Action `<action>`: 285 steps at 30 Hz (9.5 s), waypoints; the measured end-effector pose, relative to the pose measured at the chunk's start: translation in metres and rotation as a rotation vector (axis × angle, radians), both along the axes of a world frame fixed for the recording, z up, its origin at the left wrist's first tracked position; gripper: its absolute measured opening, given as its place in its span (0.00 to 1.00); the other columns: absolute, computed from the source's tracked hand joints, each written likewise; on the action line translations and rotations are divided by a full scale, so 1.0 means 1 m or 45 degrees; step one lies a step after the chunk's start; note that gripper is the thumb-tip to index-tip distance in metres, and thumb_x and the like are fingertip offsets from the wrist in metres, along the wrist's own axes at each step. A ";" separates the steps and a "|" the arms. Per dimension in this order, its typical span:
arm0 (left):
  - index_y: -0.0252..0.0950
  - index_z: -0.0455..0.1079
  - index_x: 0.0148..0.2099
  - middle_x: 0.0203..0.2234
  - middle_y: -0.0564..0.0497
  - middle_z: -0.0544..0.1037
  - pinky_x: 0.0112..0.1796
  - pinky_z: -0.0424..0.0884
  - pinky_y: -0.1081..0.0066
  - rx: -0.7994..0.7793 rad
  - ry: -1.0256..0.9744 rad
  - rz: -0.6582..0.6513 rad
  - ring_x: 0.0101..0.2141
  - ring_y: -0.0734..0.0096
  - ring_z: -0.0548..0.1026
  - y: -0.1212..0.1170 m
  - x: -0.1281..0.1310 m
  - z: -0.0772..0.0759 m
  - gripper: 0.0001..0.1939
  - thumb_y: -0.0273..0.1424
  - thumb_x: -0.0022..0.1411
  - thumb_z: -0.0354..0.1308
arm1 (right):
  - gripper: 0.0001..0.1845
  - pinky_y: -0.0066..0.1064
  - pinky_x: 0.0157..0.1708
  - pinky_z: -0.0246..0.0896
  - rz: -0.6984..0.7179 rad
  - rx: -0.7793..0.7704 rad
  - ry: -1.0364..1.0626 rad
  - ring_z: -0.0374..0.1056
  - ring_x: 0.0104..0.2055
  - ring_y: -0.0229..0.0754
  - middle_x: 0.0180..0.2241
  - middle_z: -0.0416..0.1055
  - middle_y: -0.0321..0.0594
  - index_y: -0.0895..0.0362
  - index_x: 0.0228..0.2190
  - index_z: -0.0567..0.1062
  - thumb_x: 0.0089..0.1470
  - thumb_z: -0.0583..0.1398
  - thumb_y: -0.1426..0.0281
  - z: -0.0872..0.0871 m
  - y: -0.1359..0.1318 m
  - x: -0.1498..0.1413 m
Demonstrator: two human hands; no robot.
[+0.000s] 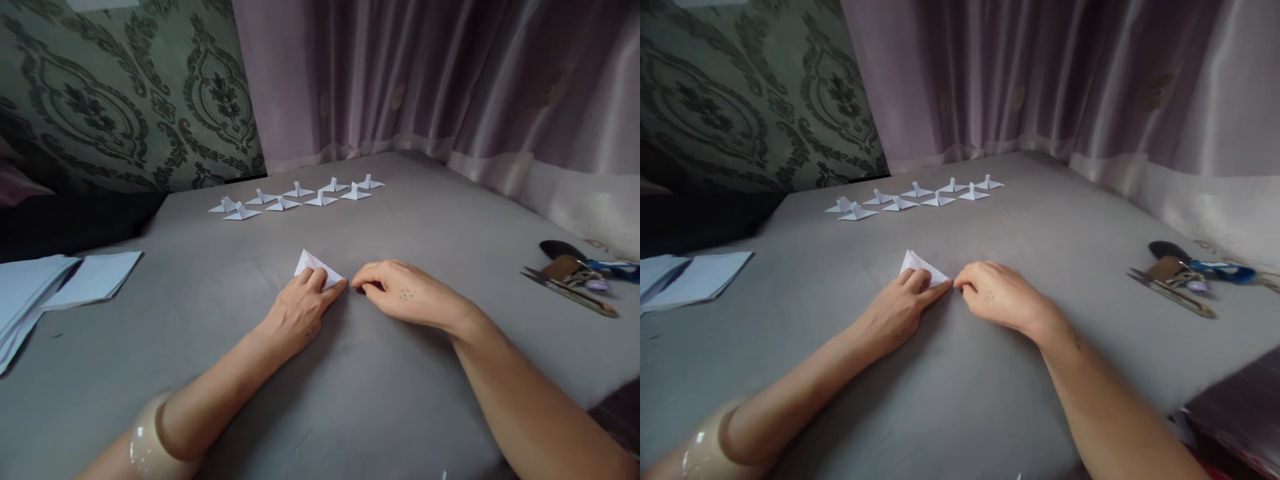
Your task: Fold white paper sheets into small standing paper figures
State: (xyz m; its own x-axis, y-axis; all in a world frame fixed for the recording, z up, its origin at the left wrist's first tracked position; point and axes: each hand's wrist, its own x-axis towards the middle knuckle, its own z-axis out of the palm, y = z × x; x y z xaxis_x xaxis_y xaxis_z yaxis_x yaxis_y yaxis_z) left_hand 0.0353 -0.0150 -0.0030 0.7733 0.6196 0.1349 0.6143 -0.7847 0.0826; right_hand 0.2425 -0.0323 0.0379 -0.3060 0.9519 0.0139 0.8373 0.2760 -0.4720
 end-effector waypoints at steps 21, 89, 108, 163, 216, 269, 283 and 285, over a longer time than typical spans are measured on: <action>0.35 0.67 0.37 0.29 0.52 0.70 0.33 0.66 0.74 0.007 -1.050 0.466 0.31 0.74 0.69 -0.001 -0.025 0.009 0.13 0.18 0.56 0.44 | 0.14 0.28 0.34 0.61 -0.062 0.308 0.678 0.63 0.28 0.35 0.32 0.73 0.38 0.55 0.39 0.77 0.50 0.61 0.64 -0.032 0.010 -0.053; 0.37 0.78 0.38 0.31 0.49 0.80 0.35 0.68 0.71 -0.659 -1.706 0.761 0.32 0.68 0.74 0.007 -0.023 0.010 0.12 0.37 0.51 0.66 | 0.16 0.31 0.31 0.63 -0.439 -0.023 1.227 0.70 0.29 0.39 0.27 0.75 0.39 0.55 0.35 0.75 0.50 0.60 0.56 -0.016 0.009 -0.037; 0.42 0.78 0.37 0.31 0.52 0.80 0.38 0.67 0.70 -0.404 -1.369 0.490 0.33 0.67 0.75 -0.002 -0.017 0.017 0.06 0.32 0.55 0.62 | 0.04 0.34 0.40 0.65 -0.297 0.340 1.065 0.71 0.35 0.40 0.31 0.76 0.35 0.51 0.30 0.78 0.50 0.62 0.69 -0.018 0.002 -0.043; 0.40 0.75 0.42 0.34 0.50 0.76 0.41 0.67 0.70 -0.397 -1.423 -0.056 0.37 0.71 0.72 0.005 -0.025 0.018 0.11 0.22 0.60 0.56 | 0.09 0.28 0.35 0.62 -0.223 -0.879 1.802 0.67 0.33 0.35 0.31 0.73 0.33 0.52 0.32 0.76 0.44 0.67 0.68 -0.006 0.005 -0.031; 0.33 0.74 0.32 0.26 0.50 0.77 0.33 0.67 0.73 -1.445 -1.674 0.434 0.27 0.74 0.72 -0.002 -0.016 0.020 0.08 0.34 0.54 0.62 | 0.12 0.36 0.44 0.64 -0.169 -0.159 1.116 0.70 0.42 0.43 0.39 0.75 0.41 0.54 0.39 0.75 0.53 0.60 0.63 -0.005 -0.009 -0.048; 0.37 0.70 0.38 0.30 0.52 0.73 0.38 0.66 0.72 -0.449 -1.667 0.687 0.33 0.73 0.70 -0.012 -0.012 0.033 0.11 0.39 0.62 0.54 | 0.08 0.33 0.37 0.60 -0.518 -0.355 1.558 0.66 0.32 0.39 0.25 0.71 0.37 0.57 0.22 0.74 0.47 0.61 0.66 -0.008 0.002 -0.037; 0.38 0.75 0.38 0.33 0.53 0.79 0.39 0.68 0.75 -0.606 -1.535 0.405 0.36 0.73 0.75 -0.014 -0.005 0.023 0.05 0.30 0.58 0.60 | 0.08 0.27 0.30 0.59 -0.412 0.029 1.111 0.67 0.27 0.37 0.21 0.71 0.33 0.57 0.22 0.72 0.50 0.59 0.67 -0.004 -0.006 -0.042; 0.39 0.76 0.36 0.31 0.54 0.79 0.38 0.68 0.76 -0.617 -1.567 0.444 0.34 0.74 0.75 -0.012 -0.006 0.021 0.04 0.30 0.57 0.61 | 0.08 0.28 0.32 0.60 -0.397 0.014 1.104 0.68 0.28 0.37 0.22 0.72 0.34 0.57 0.23 0.73 0.50 0.59 0.67 -0.003 -0.007 -0.042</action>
